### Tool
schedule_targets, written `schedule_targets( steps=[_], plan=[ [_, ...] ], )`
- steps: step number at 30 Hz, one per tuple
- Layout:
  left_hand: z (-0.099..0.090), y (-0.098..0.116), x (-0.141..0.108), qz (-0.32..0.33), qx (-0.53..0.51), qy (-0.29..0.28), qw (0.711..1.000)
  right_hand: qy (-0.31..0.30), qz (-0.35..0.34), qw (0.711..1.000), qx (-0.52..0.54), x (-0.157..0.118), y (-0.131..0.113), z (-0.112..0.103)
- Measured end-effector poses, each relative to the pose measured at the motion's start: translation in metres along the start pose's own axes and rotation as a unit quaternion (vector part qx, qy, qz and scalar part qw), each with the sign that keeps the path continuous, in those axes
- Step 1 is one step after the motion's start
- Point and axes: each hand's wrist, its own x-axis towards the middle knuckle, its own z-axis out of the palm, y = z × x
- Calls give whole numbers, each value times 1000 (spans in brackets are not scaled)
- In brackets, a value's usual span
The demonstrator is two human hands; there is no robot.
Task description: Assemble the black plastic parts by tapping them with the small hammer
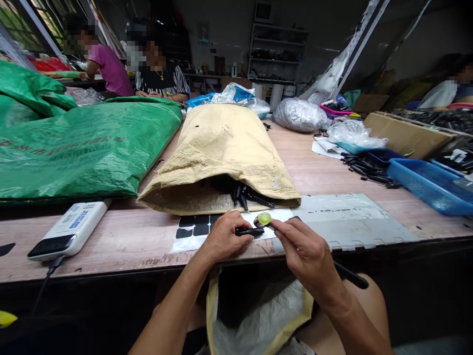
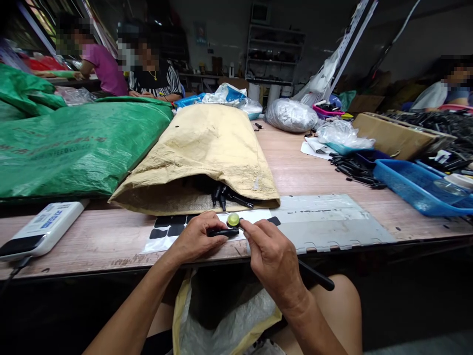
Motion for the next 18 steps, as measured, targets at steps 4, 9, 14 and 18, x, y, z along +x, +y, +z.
schedule_targets(
  steps=[4, 9, 14, 18],
  plan=[
    [1, -1, 0, -8, -1, 1, 1000, 0, 1, 1000, 1, -3, 3, -4],
    [2, 2, -1, -15, 18, 2, 1000, 5, 28, 1000, 3, -6, 15, -8],
    [2, 6, 1, -31, 19, -6, 999, 50, 57, 996, -51, -1, 55, -22],
    [1, 5, 1, -32, 1, 1, 999, 43, 60, 989, -128, 0, 98, -27]
  ],
)
